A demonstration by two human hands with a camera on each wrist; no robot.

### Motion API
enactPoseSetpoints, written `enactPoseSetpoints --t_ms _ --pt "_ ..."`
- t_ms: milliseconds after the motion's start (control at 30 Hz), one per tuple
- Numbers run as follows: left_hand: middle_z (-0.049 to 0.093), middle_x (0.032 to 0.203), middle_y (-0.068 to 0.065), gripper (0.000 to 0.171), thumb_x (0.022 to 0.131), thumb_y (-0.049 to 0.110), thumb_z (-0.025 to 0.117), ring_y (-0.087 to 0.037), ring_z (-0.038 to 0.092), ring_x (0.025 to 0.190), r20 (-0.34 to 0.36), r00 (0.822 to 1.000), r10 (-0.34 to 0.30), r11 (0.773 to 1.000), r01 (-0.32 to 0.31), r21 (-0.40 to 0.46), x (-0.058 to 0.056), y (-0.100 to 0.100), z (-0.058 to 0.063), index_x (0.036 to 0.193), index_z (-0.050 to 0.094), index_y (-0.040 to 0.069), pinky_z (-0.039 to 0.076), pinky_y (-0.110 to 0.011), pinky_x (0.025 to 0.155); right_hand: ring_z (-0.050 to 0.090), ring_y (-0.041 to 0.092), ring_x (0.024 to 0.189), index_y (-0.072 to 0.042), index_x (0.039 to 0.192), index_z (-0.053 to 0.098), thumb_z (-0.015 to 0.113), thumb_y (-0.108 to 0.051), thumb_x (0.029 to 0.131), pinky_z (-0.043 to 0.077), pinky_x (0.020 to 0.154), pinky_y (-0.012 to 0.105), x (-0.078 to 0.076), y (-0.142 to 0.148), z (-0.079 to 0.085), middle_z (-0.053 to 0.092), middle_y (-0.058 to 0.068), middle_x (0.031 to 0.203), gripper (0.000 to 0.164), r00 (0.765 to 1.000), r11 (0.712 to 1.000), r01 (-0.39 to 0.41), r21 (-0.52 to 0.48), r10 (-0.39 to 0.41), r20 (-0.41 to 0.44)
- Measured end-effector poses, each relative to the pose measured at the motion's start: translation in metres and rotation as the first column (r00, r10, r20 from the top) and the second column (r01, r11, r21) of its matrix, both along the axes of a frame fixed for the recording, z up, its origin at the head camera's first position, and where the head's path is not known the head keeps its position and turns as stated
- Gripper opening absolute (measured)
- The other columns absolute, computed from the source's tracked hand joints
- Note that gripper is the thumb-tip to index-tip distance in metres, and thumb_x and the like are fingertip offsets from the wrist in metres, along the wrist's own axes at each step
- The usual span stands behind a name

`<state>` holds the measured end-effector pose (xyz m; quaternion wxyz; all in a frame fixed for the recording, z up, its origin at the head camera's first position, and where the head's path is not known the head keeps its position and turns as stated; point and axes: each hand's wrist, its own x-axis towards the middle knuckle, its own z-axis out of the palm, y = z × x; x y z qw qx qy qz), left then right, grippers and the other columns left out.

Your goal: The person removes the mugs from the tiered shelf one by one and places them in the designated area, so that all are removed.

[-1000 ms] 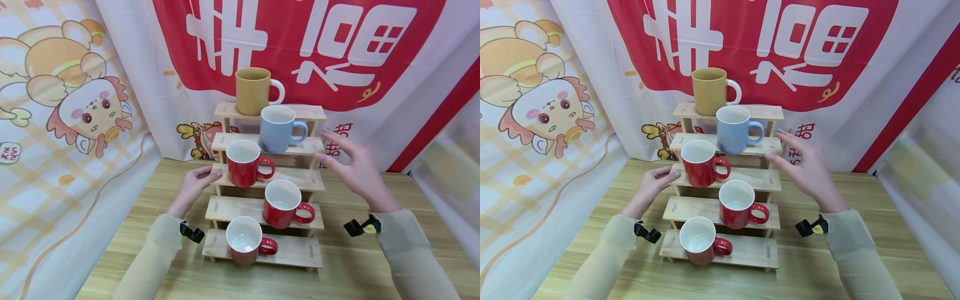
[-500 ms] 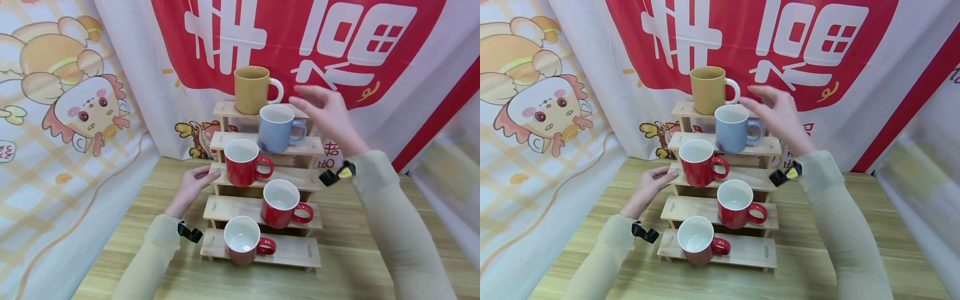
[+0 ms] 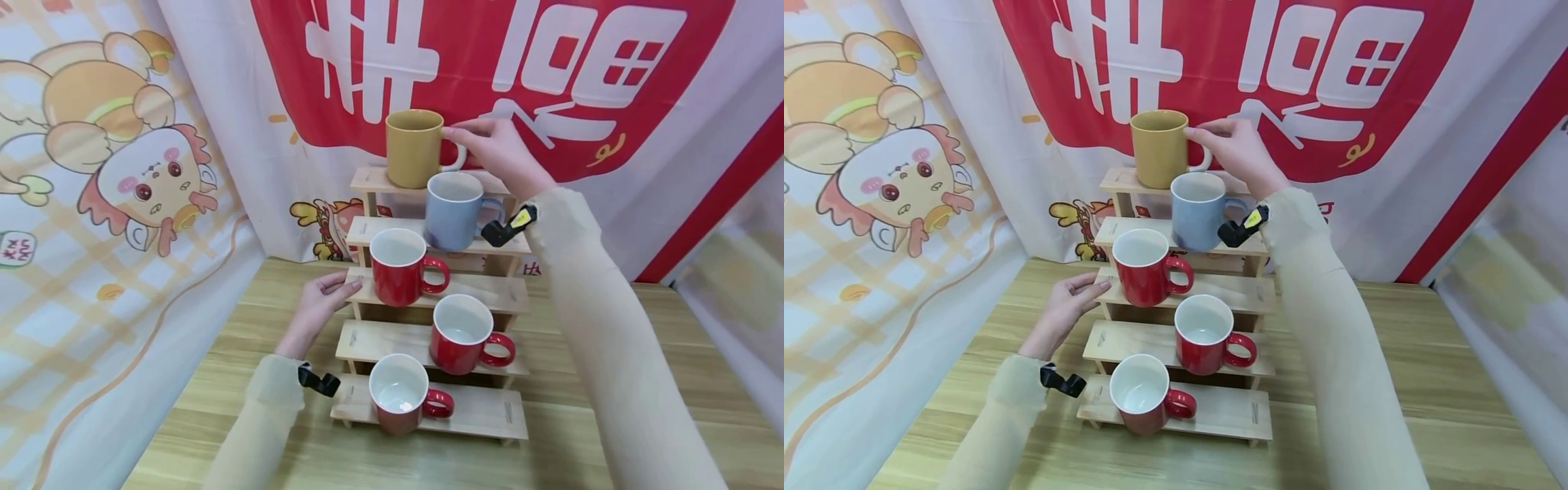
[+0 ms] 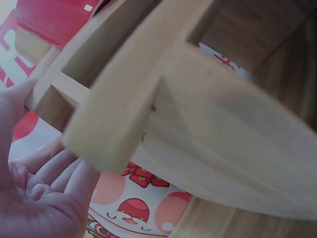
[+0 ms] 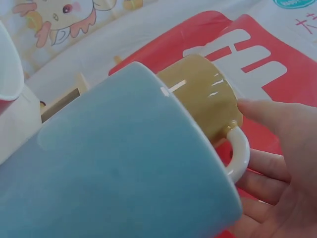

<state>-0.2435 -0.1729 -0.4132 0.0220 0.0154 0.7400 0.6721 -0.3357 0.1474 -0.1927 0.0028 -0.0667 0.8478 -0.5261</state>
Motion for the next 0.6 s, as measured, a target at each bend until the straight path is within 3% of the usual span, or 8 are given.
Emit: enactPoseSetpoints --t_ms 233,600 --pt "0.064 0.133 -0.017 0.055 0.097 0.029 0.073 -0.028 0.059 0.125 0.027 1.0 0.014 1.0 -0.015 0.028 -0.001 0.003 -0.001 0.14 0.057 -0.001 0.054 -0.036 0.098 0.058 0.024 0.116 -0.019 0.129 0.068 0.072 -0.061 0.087 0.053 0.096 0.036 -0.007 -0.005 -0.005 0.061 0.003 0.13 0.06 0.997 0.998 0.02 -0.062 -0.015 0.075" --pt "0.065 0.131 -0.019 0.055 0.097 0.026 0.073 -0.028 0.06 0.124 0.01 1.0 0.012 0.999 -0.012 0.046 -0.001 0.001 -0.005 0.14 0.057 -0.003 0.054 -0.037 0.098 0.059 0.025 0.114 -0.01 0.121 0.066 0.071 -0.062 0.086 0.052 0.096 0.037 -0.01 -0.003 -0.012 0.063 0.004 0.127 0.063 0.998 0.997 0.003 -0.08 0.002 0.069"
